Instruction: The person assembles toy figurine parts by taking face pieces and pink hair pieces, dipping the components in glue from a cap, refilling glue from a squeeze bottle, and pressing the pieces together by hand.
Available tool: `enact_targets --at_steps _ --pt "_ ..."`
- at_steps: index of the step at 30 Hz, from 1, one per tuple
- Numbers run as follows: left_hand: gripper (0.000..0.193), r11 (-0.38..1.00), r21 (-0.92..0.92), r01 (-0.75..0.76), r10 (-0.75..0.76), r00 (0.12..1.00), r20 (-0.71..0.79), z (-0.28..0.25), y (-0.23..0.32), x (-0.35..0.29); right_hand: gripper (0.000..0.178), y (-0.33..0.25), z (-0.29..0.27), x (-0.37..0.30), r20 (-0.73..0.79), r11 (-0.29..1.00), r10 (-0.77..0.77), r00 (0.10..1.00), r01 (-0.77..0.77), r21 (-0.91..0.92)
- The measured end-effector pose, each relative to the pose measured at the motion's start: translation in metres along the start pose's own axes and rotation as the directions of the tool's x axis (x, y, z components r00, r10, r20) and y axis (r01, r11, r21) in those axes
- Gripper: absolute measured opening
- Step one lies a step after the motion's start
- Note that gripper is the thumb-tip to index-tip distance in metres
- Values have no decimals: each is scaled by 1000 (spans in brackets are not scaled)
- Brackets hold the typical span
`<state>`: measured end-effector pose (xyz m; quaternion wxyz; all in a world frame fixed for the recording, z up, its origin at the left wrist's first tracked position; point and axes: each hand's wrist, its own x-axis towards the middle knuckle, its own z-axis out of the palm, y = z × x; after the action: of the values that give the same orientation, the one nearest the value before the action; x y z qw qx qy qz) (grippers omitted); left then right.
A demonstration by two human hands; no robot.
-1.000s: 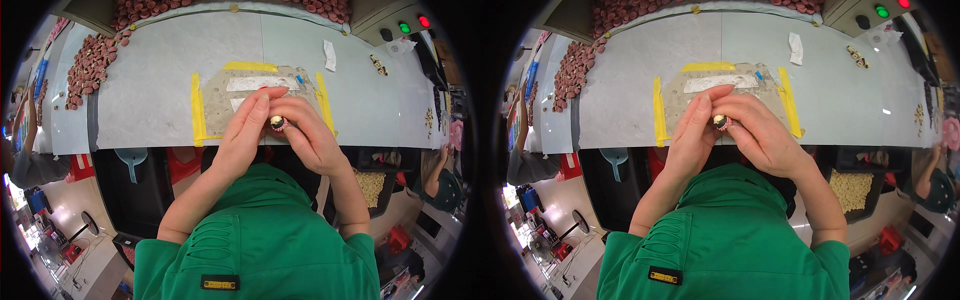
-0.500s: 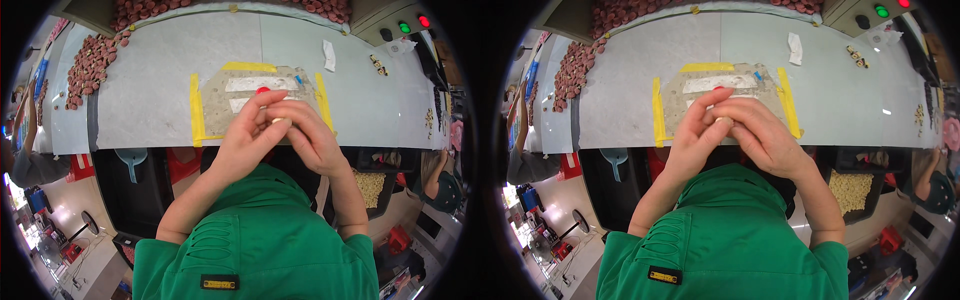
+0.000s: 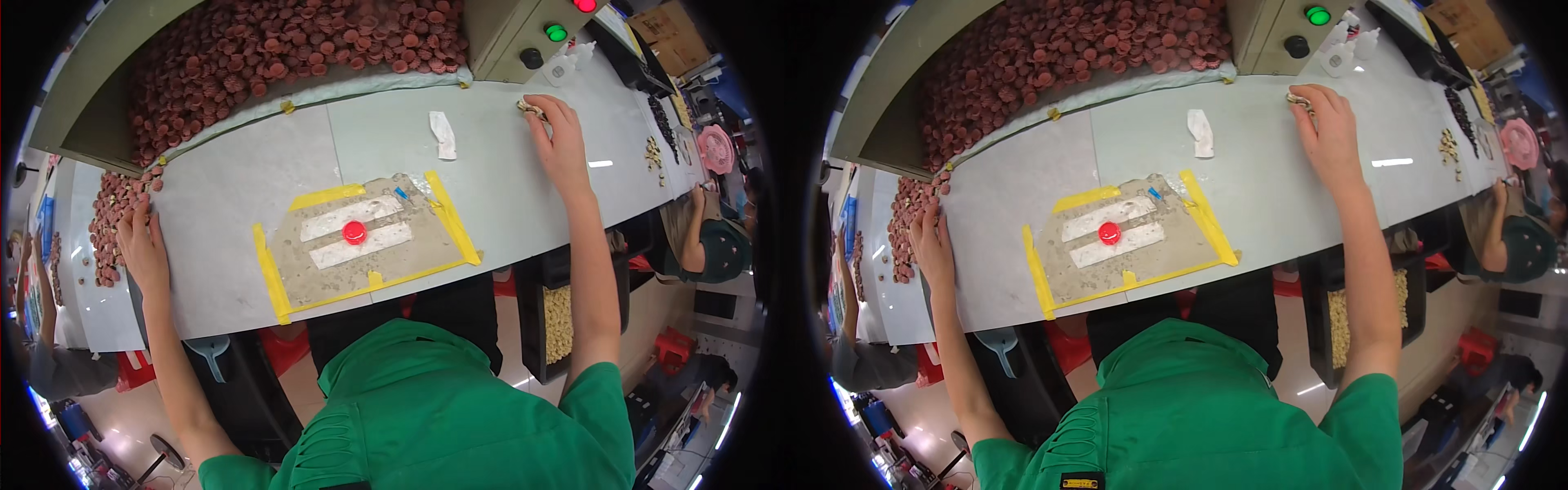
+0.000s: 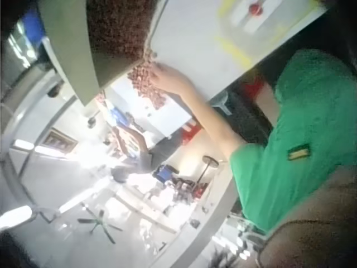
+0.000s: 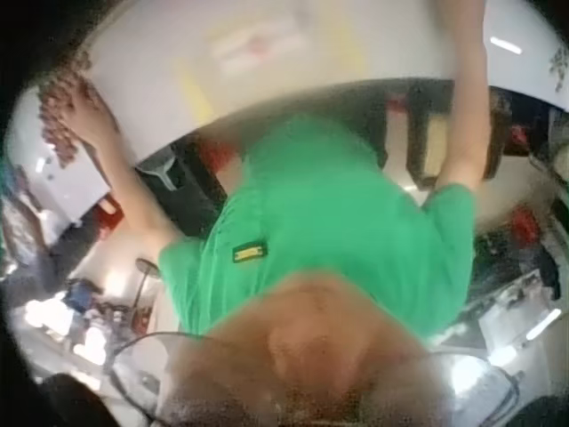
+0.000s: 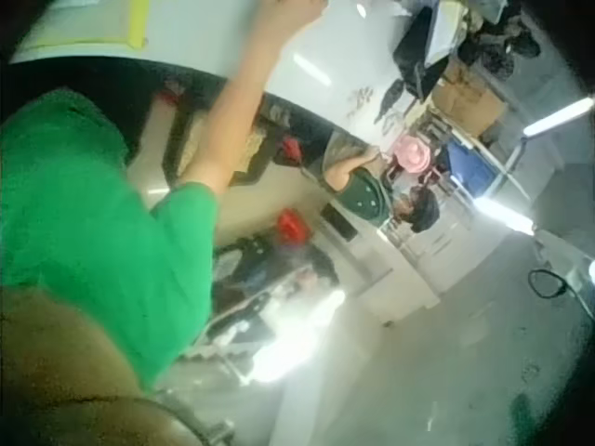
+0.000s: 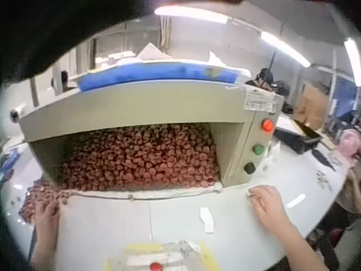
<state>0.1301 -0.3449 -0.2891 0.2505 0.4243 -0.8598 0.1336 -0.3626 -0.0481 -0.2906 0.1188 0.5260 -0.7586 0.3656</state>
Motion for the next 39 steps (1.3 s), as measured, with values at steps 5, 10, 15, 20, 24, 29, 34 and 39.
enact_targets --at_steps 5,10,15,20,24,29,34,39 --pt "32 966 -181 -184 170 981 -94 24 42 33 19 18 20 4 103 916 -170 980 196 -349" --pt "28 836 -468 -287 270 957 -106 42 132 73 15 -57 13 -18 211 995 -59 976 73 -61" --pt "28 938 -283 -200 192 980 -57 75 178 104 20 -82 19 -40 312 991 81 947 -111 78" --pt "22 988 -52 -142 148 978 147 85 190 113 20 -87 10 -44 319 993 66 945 -94 71" --pt "20 975 -188 -118 121 993 4 80 180 104 15 -88 5 -41 339 993 55 939 -88 83" --pt "22 906 -395 -154 147 988 -50 55 172 89 13 -92 -2 -37 410 999 34 911 -47 23" --pt "29 323 -901 290 27 949 315 1 157 28 14 -120 7 -35 472 983 27 881 -110 150" --pt "34 -532 -650 542 55 788 613 -37 188 -40 17 -187 41 -36 445 933 -307 841 173 316"
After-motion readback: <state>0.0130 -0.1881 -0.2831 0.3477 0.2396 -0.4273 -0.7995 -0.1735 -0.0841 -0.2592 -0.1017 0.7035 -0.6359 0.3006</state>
